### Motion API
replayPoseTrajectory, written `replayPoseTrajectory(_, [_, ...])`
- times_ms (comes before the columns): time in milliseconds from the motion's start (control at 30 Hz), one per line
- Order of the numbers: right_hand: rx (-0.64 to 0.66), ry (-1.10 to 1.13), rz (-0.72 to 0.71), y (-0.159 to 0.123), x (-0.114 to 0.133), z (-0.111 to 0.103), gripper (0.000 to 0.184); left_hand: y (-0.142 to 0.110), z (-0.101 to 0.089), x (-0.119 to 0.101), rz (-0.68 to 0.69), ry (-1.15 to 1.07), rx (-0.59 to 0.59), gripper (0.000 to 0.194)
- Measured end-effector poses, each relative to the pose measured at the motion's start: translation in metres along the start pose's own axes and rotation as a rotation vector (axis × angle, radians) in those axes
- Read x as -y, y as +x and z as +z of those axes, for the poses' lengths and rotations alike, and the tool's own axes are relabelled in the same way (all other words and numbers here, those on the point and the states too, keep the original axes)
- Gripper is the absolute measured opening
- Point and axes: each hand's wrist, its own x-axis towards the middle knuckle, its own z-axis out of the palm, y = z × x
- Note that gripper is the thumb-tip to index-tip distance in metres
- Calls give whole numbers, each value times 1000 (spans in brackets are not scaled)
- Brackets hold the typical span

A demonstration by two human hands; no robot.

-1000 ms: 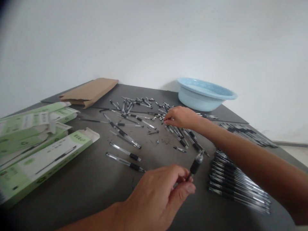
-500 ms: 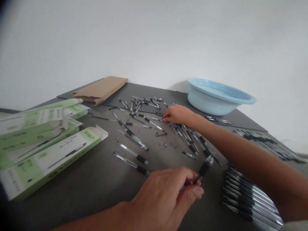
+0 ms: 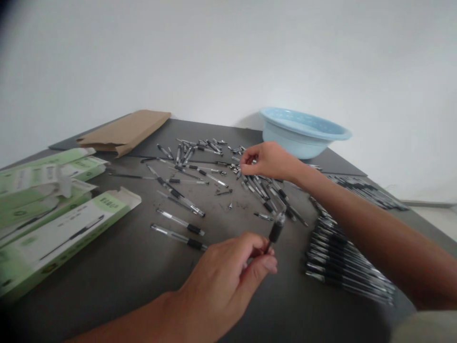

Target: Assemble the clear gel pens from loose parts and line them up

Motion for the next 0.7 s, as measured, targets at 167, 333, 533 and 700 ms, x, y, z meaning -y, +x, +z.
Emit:
replayPoseTrajectory(167, [-12,686,208,-98,1,-10,21,-2,4,-3,-40,-1,44,16])
replayPoseTrajectory(333, [-111,1046,309,-154,7,-1,22,-4,6,-7,-89,37,122,18])
replayPoseTrajectory(533, [-205,1444,242,-163,23,0,13,-2,7,-10,-145,75,163,18])
replayPoseTrajectory(700, [-218,1468,197,-176,32,4,8,-2,8,-12,-176,95,186,12])
